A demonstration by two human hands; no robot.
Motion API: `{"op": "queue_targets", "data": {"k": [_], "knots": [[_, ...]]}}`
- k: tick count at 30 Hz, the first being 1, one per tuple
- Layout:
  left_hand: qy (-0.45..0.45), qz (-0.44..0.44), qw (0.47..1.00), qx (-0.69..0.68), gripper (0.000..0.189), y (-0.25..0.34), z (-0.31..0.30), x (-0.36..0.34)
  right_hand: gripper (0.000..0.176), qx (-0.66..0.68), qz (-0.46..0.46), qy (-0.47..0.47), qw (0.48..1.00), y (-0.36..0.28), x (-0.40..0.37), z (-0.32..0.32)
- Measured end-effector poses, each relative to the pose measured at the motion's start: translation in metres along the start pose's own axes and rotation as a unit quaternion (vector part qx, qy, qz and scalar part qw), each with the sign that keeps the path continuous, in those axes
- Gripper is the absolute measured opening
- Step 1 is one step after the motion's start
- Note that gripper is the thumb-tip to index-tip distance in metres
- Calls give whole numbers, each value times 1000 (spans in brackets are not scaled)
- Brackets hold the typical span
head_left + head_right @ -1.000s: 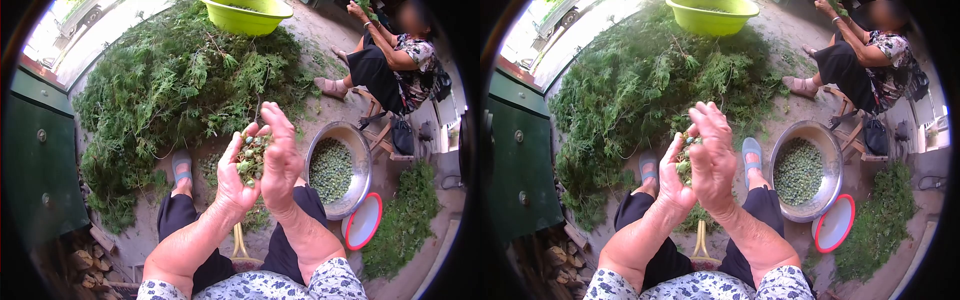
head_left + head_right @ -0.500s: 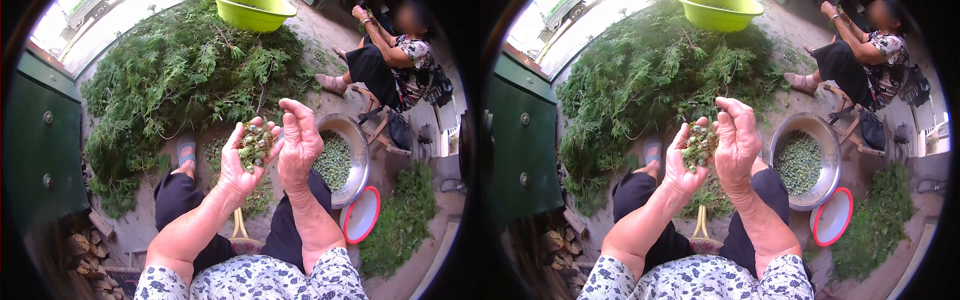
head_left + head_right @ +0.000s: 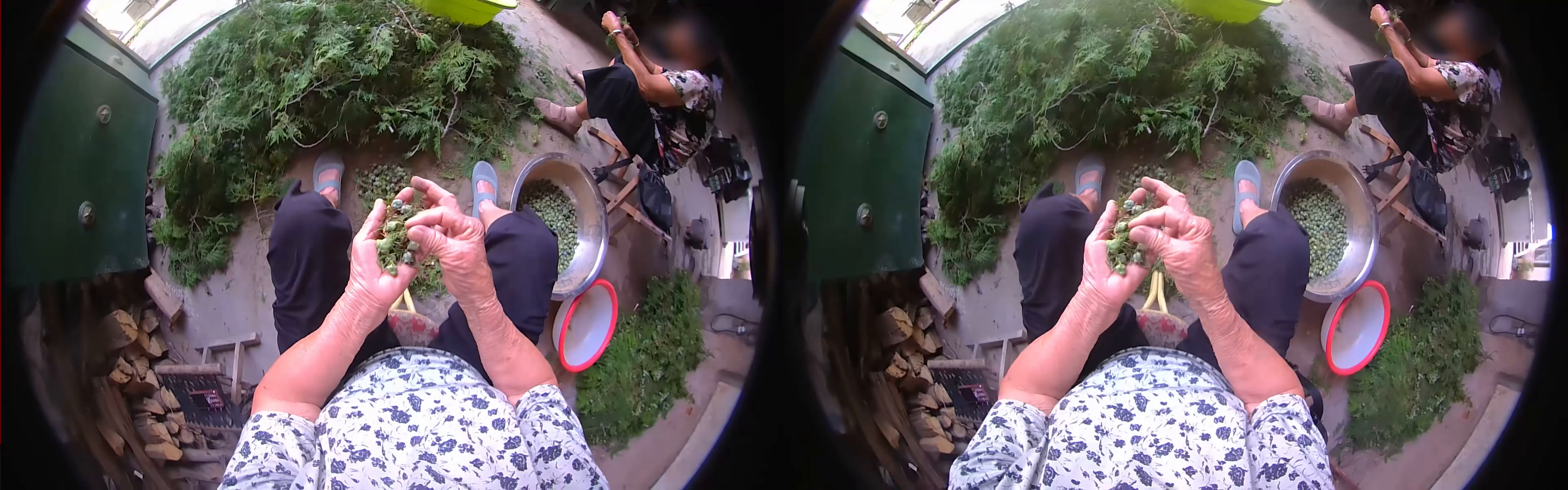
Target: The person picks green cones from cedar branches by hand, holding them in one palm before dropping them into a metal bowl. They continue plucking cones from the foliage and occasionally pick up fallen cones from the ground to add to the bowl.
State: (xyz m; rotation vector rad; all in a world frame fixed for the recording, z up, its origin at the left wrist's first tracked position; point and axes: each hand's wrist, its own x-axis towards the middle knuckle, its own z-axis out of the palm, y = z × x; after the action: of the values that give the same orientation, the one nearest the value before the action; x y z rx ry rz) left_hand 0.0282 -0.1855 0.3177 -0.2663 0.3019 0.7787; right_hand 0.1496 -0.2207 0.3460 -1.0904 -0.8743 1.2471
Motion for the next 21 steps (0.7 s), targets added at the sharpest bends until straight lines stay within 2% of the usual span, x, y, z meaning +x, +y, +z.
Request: {"op": "queue_targets", "data": {"k": [2,4,6,7,8,9,10,12,13,14,16,20,21], "knots": [[-18,-23,999,-31,37,3,-12,-8,12,46,-8,-11,999,11,-5,1],[7,13,999,-36,36,-1,-14,-17,14,228,44,72,970,16,-9,-1],[32,24,999,-37,35,0,-13,-23,16,280,56,78,955,15,-13,-12],[36,31,998,-29,35,1,-15,-25,19,36,8,116,993,14,-15,-17],[41,38,998,-20,35,2,-18,-27,21,-211,-41,145,966,14,-18,-20],[41,42,998,-14,35,3,-22,-28,25,-476,-151,172,849,11,-21,-17],[42,45,998,-15,35,4,-25,-27,25,-476,-151,169,850,7,-25,-12],[41,44,998,14,34,6,-31,-26,25,-350,-113,67,928,-3,-35,3],[41,45,998,13,34,6,-35,-24,26,-309,-81,40,947,-1,-38,11],[32,32,999,2,33,6,-38,-22,26,-310,-81,40,947,3,-37,16],[24,18,999,-10,33,4,-39,-20,27,-377,-194,-51,904,12,-33,24],[60,31,997,27,33,-4,-32,-21,28,-443,-131,-65,885,19,-39,36],[47,20,999,15,33,-5,-34,-22,29,-473,-146,-69,866,21,-39,35]]}}
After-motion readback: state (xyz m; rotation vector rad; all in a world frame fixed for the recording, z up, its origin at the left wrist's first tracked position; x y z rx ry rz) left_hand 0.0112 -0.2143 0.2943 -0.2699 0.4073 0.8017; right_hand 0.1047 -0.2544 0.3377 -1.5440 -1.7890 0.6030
